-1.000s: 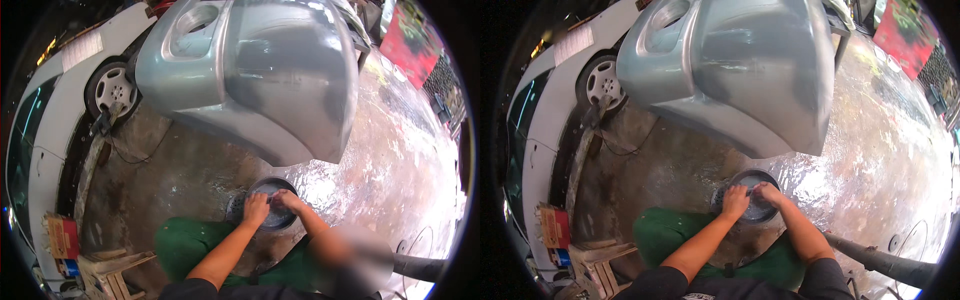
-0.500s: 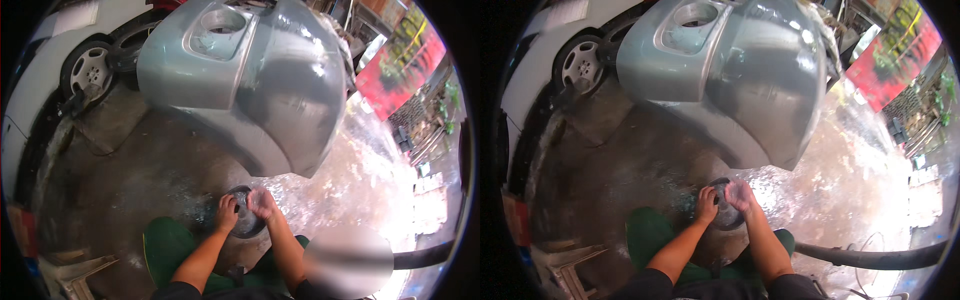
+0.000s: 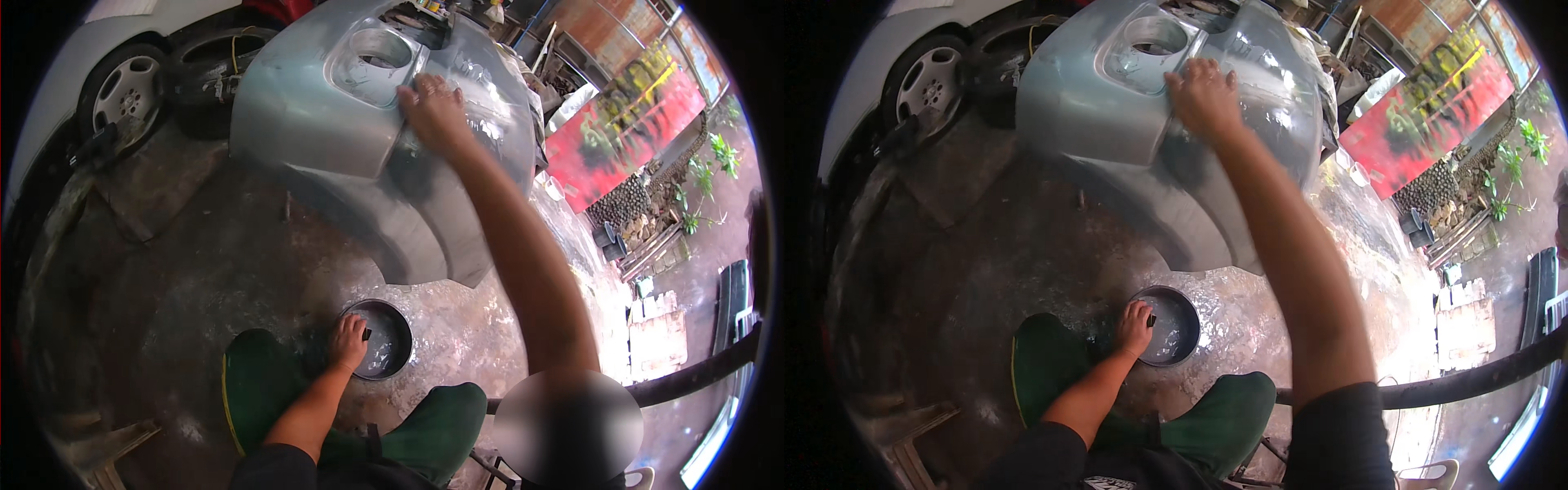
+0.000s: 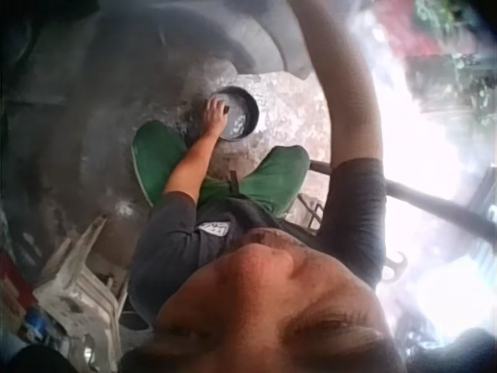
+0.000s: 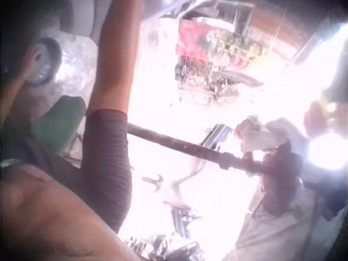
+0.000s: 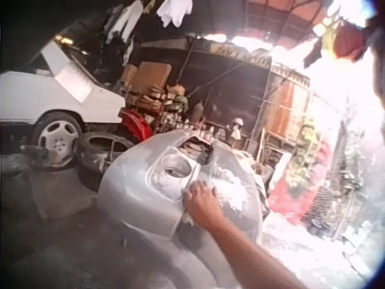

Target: Sanding a car bumper with a sanding block and water.

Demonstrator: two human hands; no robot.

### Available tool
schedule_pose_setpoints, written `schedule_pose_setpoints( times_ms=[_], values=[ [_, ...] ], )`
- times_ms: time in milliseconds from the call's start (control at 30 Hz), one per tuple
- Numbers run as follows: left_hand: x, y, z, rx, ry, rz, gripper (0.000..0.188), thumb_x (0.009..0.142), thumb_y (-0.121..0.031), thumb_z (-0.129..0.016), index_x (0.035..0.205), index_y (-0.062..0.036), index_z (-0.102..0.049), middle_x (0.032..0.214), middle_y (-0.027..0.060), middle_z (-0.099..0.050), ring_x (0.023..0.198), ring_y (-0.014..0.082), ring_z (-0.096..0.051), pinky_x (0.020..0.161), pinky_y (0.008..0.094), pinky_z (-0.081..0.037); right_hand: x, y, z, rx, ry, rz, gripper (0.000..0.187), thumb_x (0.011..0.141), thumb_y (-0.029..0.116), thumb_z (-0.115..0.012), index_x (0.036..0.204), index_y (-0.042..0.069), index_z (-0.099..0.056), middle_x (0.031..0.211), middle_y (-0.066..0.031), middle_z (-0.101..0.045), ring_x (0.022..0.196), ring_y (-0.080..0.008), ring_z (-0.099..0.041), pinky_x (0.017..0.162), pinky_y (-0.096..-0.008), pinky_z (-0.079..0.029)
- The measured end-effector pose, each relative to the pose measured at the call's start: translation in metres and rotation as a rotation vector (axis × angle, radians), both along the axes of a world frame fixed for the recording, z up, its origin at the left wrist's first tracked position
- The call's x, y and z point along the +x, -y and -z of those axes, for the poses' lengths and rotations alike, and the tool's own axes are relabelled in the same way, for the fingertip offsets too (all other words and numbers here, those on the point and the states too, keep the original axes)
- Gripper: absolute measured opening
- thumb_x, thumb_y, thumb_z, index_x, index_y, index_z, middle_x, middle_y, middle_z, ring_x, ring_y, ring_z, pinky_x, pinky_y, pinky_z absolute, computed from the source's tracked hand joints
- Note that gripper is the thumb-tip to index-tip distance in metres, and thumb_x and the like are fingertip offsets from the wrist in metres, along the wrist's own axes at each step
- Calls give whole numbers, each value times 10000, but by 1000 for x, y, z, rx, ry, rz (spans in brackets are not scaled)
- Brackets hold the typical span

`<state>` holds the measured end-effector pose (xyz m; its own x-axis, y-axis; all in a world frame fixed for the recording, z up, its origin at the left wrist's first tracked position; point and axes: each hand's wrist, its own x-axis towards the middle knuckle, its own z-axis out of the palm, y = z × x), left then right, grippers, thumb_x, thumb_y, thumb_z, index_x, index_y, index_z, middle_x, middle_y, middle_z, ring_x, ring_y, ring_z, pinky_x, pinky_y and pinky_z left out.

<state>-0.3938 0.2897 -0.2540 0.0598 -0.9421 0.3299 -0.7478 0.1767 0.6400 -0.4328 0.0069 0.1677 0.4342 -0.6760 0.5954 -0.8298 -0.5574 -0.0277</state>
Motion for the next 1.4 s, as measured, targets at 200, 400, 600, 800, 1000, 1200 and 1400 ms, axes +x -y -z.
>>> schedule_pose_setpoints(
  times_ms=[200,400,600,800,1000,1200,1400],
  values=[
    [10,-4,-7,15,30,27,361,736,-120,-694,1085,-121,-606,1195,63,-582,1232,278,-502,1064,407,-407,61,-67,91,-247,193,143,757,973,435,-493,1472,-103,-305,1542,-302,-296,1485,-423,-187,1196,-576,-83],
    [1,-3,-6,-24,42,64,327,732,-129,-692,1046,-125,-603,1155,55,-580,1199,266,-506,1041,418,-405,56,-97,147,-225,265,75,798,938,351,-576,1506,-83,-223,1575,-315,-192,1488,-458,-135,1199,-565,-89],
    [2,2,-5,169,287,188,376,691,-225,-775,1014,-113,-618,1072,83,-618,1073,270,-583,967,408,-438,-1,-141,204,-66,-96,-87,724,894,312,-652,1439,-74,-371,1563,-276,-267,1476,-426,-217,1195,-549,-165],
    [-8,6,-11,630,533,388,234,837,-220,-667,1044,-112,-670,1086,125,-670,1141,261,-597,985,410,-458,-98,-231,294,360,133,-37,602,852,218,-705,1364,-18,-494,1476,-252,-417,1337,-421,-445,1105,-494,-374],
    [7,22,18,1000,671,820,361,834,-265,-675,1137,-70,-692,1196,151,-661,1145,318,-616,985,435,-491,-122,-243,392,758,440,340,558,963,369,-576,1346,-28,-494,1301,-293,-536,1203,-450,-531,1018,-480,-439],
    [13,11,-20,455,221,557,219,839,-221,-676,964,-43,-655,934,131,-687,871,316,-671,781,443,-520,-138,-235,399,887,495,510,568,1002,518,-432,1288,31,-494,1220,-244,-577,1093,-455,-597,903,-542,-489],
    [59,20,-71,647,-1347,-80,124,903,-217,-640,971,-135,-576,918,-20,-642,790,153,-613,724,352,-483,-130,-234,385,893,486,576,618,968,564,-478,1245,17,-551,1185,-231,-605,1070,-415,-624,890,-506,-509]
  ],
)
